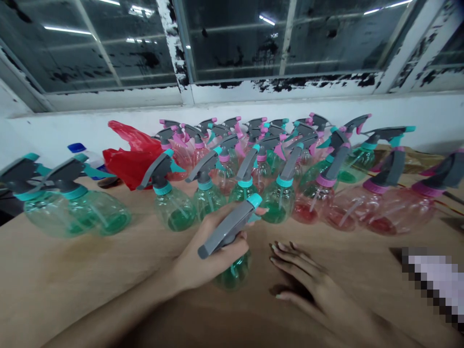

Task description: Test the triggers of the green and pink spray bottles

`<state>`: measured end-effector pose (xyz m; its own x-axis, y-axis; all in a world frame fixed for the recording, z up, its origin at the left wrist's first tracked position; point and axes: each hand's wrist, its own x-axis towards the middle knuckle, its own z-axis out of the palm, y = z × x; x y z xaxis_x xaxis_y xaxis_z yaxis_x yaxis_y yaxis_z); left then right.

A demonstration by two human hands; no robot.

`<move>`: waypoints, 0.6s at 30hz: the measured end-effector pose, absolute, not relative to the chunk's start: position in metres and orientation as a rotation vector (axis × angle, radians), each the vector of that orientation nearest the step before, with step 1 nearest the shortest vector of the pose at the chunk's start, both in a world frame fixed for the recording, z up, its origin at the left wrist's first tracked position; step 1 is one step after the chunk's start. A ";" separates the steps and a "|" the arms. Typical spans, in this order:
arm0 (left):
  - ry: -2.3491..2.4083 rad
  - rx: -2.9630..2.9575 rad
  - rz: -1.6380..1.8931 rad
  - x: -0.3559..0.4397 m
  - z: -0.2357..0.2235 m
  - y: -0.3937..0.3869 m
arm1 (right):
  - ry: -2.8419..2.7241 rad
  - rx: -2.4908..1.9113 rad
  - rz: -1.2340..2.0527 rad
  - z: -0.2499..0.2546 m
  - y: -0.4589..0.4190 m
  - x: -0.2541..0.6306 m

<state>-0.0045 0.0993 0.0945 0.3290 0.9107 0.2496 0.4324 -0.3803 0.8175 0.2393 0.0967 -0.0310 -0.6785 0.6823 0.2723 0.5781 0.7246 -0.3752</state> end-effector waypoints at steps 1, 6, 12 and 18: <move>1.171 1.968 0.962 -0.004 0.095 0.100 | -2.539 -0.969 0.361 -0.031 0.097 0.240; 1.137 1.973 1.067 -0.002 0.093 0.104 | -2.576 -0.965 0.334 -0.032 0.098 0.240; 1.160 1.995 1.064 -0.002 0.094 0.103 | -2.547 -0.962 0.360 -0.031 0.098 0.240; 1.216 2.032 1.071 -0.002 0.093 0.101 | -2.530 -0.981 0.358 -0.032 0.096 0.240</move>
